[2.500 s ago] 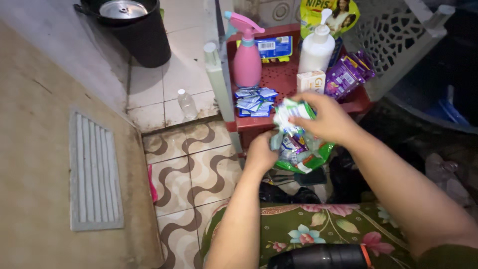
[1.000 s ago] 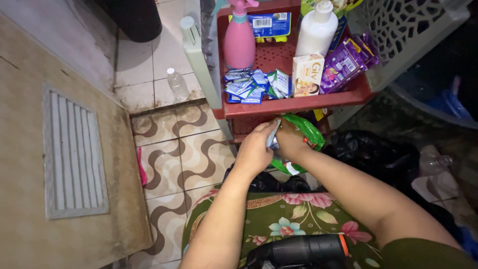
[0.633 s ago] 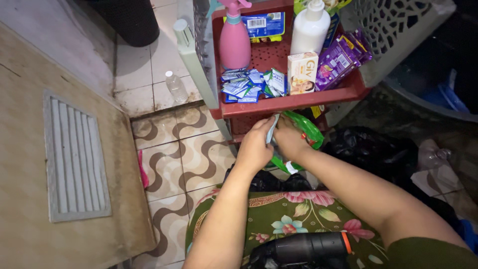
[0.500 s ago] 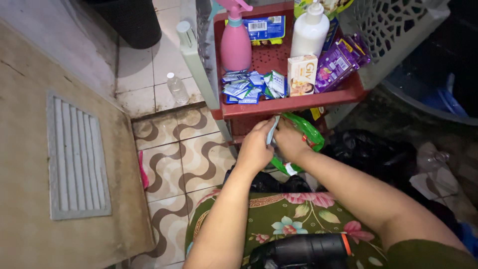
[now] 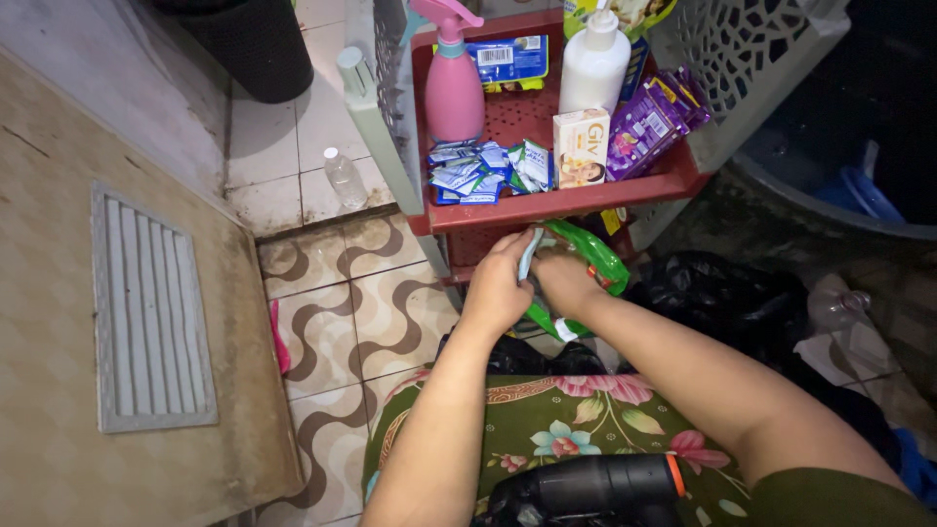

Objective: The person organizes bathroom supplies on a small red plastic shelf. They remove items from a black plastic bag and place them on the shelf, including a white pump bottle, a black hair dryer, a clear bottle, a scrub brush, and various packaged toiletries. The person repeatedly rearranges the items on the shelf to fit them.

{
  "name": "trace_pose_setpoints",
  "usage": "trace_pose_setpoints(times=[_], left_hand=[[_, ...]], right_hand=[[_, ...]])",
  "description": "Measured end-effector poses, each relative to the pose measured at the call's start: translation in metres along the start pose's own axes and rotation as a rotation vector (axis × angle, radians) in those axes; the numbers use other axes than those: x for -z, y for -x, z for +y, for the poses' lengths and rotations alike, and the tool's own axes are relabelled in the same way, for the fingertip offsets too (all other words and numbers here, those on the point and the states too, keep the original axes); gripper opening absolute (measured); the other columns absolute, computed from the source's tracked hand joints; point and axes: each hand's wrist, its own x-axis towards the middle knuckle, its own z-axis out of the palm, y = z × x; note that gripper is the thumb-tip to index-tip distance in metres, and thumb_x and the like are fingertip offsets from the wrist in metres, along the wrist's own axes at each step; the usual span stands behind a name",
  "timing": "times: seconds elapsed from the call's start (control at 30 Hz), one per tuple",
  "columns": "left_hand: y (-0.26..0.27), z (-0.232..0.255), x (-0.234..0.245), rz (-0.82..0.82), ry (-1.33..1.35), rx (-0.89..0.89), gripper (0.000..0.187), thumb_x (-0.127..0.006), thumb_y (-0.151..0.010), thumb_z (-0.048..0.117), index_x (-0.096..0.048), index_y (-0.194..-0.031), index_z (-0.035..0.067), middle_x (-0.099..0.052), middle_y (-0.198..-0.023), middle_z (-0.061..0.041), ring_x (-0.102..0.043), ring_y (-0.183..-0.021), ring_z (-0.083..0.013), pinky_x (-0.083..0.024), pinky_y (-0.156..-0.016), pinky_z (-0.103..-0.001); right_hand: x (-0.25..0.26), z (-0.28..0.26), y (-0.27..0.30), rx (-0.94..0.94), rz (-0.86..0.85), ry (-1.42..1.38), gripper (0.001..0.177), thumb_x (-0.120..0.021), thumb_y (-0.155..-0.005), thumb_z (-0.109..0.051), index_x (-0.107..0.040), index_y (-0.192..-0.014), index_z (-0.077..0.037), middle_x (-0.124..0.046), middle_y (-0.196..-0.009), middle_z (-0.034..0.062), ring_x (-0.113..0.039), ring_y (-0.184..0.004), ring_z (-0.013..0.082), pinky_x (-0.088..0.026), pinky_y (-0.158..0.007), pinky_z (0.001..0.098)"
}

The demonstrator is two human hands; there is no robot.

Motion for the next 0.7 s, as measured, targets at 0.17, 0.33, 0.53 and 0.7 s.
trace_pose_setpoints(times=[0.17,0.33,0.53,0.7], left_hand=[[0.000,-0.002,-0.002,0.003,0.021,-0.016,0.069,-0.059,-0.068,-0.011,-0.060,-0.137,0.000,-0.062,-0.136,-0.022,-0.060,-0.125,-0.0398,-0.049,-0.104,-0.041],[-0.001,-0.005,-0.002,0.007,-0.011,0.004,0.070,-0.060,-0.069,-0.011,-0.060,-0.138,0.000,-0.062,-0.136,-0.022,-0.060,-0.126,-0.0393,-0.048,-0.106,-0.041],[-0.003,-0.012,0.005,-0.005,-0.003,0.032,0.072,-0.064,-0.066,-0.010,-0.059,-0.138,-0.001,-0.061,-0.138,-0.022,-0.059,-0.127,-0.0384,-0.047,-0.106,-0.039],[-0.002,-0.012,0.007,-0.026,0.003,0.029,0.072,-0.066,-0.065,-0.009,-0.058,-0.137,-0.003,-0.061,-0.137,-0.023,-0.059,-0.127,-0.0391,-0.046,-0.107,-0.039]], right_hand=[[0.013,-0.009,0.005,0.052,-0.002,-0.057,0.041,-0.074,-0.070,-0.003,-0.066,-0.110,-0.007,-0.072,-0.108,0.0205,-0.070,-0.102,0.0398,-0.054,-0.089,0.0484],[0.045,-0.029,0.008,-0.045,-0.109,0.067,0.049,-0.075,-0.066,-0.002,-0.065,-0.113,-0.008,-0.072,-0.101,0.0199,-0.071,-0.095,0.0410,-0.056,-0.080,0.0511],[0.103,-0.032,0.035,-0.200,-0.036,-0.001,0.037,-0.070,-0.070,0.001,-0.073,-0.105,-0.010,-0.074,-0.096,0.0210,-0.072,-0.092,0.0404,-0.057,-0.080,0.0506],[0.151,0.008,0.037,-0.160,0.009,-0.311,0.031,-0.080,-0.062,-0.001,-0.074,-0.093,-0.004,-0.076,-0.088,0.0164,-0.074,-0.084,0.0287,-0.057,-0.078,0.0401]])
